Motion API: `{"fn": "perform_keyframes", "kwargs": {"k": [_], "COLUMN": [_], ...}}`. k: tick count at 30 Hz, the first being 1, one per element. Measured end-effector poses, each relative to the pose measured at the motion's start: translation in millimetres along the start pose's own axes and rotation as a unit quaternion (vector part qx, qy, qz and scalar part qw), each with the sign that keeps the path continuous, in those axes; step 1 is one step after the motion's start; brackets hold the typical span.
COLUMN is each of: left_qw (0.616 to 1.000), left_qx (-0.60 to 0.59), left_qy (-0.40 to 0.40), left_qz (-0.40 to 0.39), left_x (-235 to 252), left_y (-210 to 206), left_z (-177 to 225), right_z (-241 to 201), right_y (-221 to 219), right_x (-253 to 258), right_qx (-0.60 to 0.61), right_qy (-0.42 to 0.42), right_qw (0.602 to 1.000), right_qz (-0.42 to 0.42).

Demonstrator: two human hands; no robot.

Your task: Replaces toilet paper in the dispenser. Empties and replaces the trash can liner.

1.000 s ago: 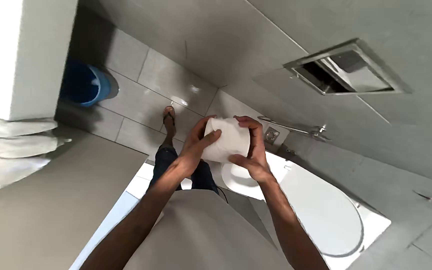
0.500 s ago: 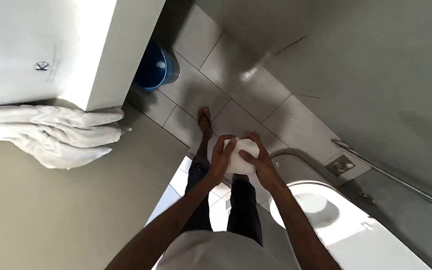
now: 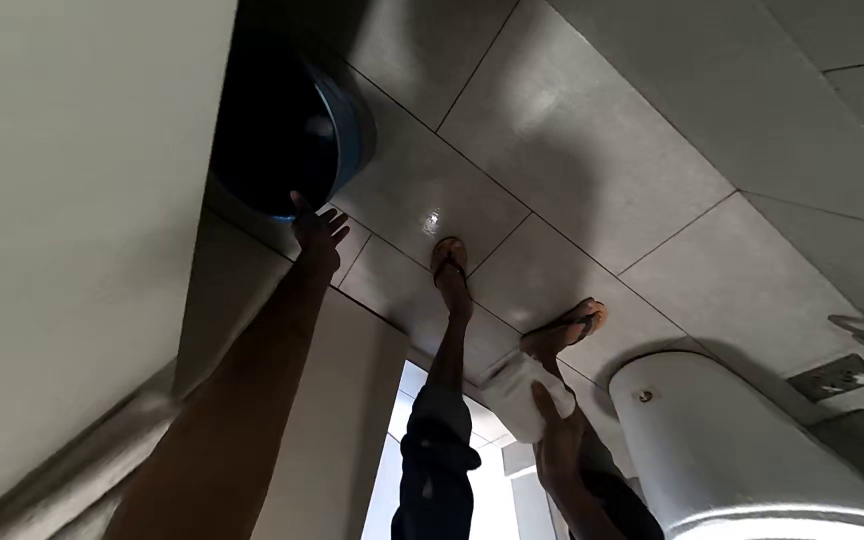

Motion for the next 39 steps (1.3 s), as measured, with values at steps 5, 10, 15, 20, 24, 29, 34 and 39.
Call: {"fn": "perform_keyframes", "kwargs": {"k": [5, 10, 15, 20, 24, 29, 34, 39], "left_qw": [0.988, 0.994, 0.991, 0.964, 0.946, 0.973, 0.986, 0.973], "left_qx": [-0.135, -0.041, 0.084, 0.148, 0.175, 0.108, 0.045, 0.071], "left_qy": [-0.039, -0.047, -0.099, -0.202, -0.248, -0.161, -0.094, -0.114], "left_qz": [0.068, 0.085, -0.033, -0.087, -0.112, -0.125, -0.131, -0.190], "left_x": [12, -62, -164, -269, -358, -468, -584, -643], "left_y": [-12, 10, 35, 53, 75, 102, 120, 127], "left_z": [-7, -25, -52, -70, -78, -104, -126, -127], "right_z": [-2, -82, -180, -211, -211, -187, -183, -204], "right_y": [13, 5, -14, 0, 94, 206, 233, 285], "right_x": [20, -14, -81, -114, -144, -142, -164, -161], "right_qx": [-0.027, 0.037, 0.093, 0.006, -0.014, -0.057, -0.036, 0.006], "right_qy": [0.033, 0.079, 0.183, 0.228, 0.382, 0.229, 0.072, 0.070], "right_qw": [0.998, 0.996, 0.975, 0.965, 0.924, 0.971, 0.978, 0.993], "right_qz": [0.047, 0.017, -0.085, -0.129, -0.033, -0.039, -0.192, -0.095]}}
Point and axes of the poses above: each hand's wrist, its own x-axis towards the middle knuckle, its own y-axis out of the back of the hand, z = x × y, the point moved 7 cm from there along x, towards the middle knuckle, and after that the axes turned 10 degrees about z, right-handed, at the moved point
